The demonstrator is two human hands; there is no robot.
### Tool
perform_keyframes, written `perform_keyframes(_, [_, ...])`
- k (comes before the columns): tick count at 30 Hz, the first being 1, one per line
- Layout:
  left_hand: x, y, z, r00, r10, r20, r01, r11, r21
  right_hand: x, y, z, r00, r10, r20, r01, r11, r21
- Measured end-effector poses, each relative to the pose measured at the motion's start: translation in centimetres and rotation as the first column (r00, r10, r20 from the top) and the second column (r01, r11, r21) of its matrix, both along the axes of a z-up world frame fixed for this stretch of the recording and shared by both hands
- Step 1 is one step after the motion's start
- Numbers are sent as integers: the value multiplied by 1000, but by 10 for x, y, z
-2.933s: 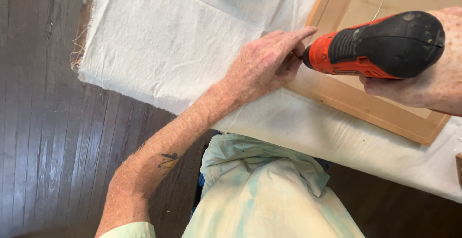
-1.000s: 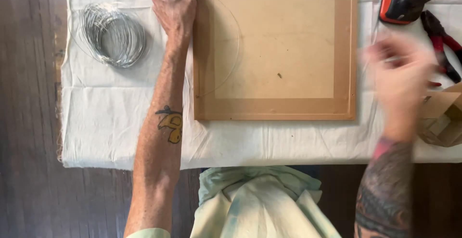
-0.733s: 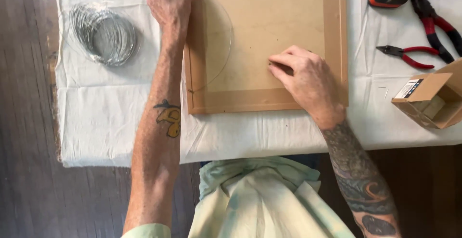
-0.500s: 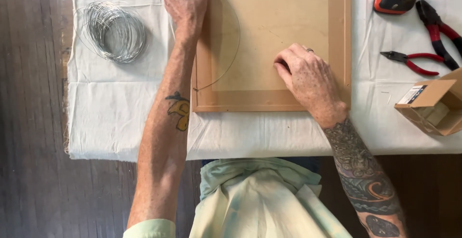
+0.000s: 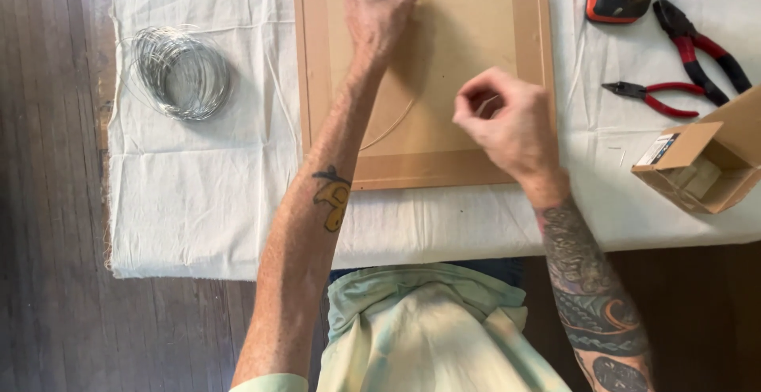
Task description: The person bends a length of wire into a loop using pliers, then secures the wire to the back of a wooden frame with screws using a cordless drill. They repeat the process to attach the other end of the wire, forming a hanging loop.
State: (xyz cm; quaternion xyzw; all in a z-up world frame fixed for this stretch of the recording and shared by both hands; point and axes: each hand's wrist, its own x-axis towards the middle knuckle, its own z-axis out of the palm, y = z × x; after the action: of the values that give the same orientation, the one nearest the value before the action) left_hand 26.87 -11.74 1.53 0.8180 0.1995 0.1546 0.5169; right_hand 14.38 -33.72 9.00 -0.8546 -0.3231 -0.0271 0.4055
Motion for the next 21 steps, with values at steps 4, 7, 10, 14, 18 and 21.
perform_keyframes(4, [-39, -54, 33, 968, -249, -17, 197, 805, -559, -1, -28, -10, 940, -238, -244, 316, 876, 364])
perform_keyframes(7, [-74, -77, 57, 907, -420, 20, 320, 658, -682, 4, -45, -18, 882, -277, -381, 445, 755, 481])
perform_keyframes(10, [-107, -92, 60, 864, -498, 72, 388, 568, -726, -10, -50, -24, 853, -263, -450, 494, 685, 536])
perform_keyframes(14, [-127, -100, 58, 840, -514, 173, 415, 406, -814, -25, -47, -23, 885, -206, -417, 450, 605, 657])
perform_keyframes(18, [-133, -105, 61, 843, -525, 117, 362, 393, -845, -31, -48, -37, 856, -278, -437, 515, 534, 670])
perform_keyframes(21, [-135, -108, 62, 846, -529, 66, 333, 428, -840, -34, -53, -44, 831, -278, -482, 554, 497, 668])
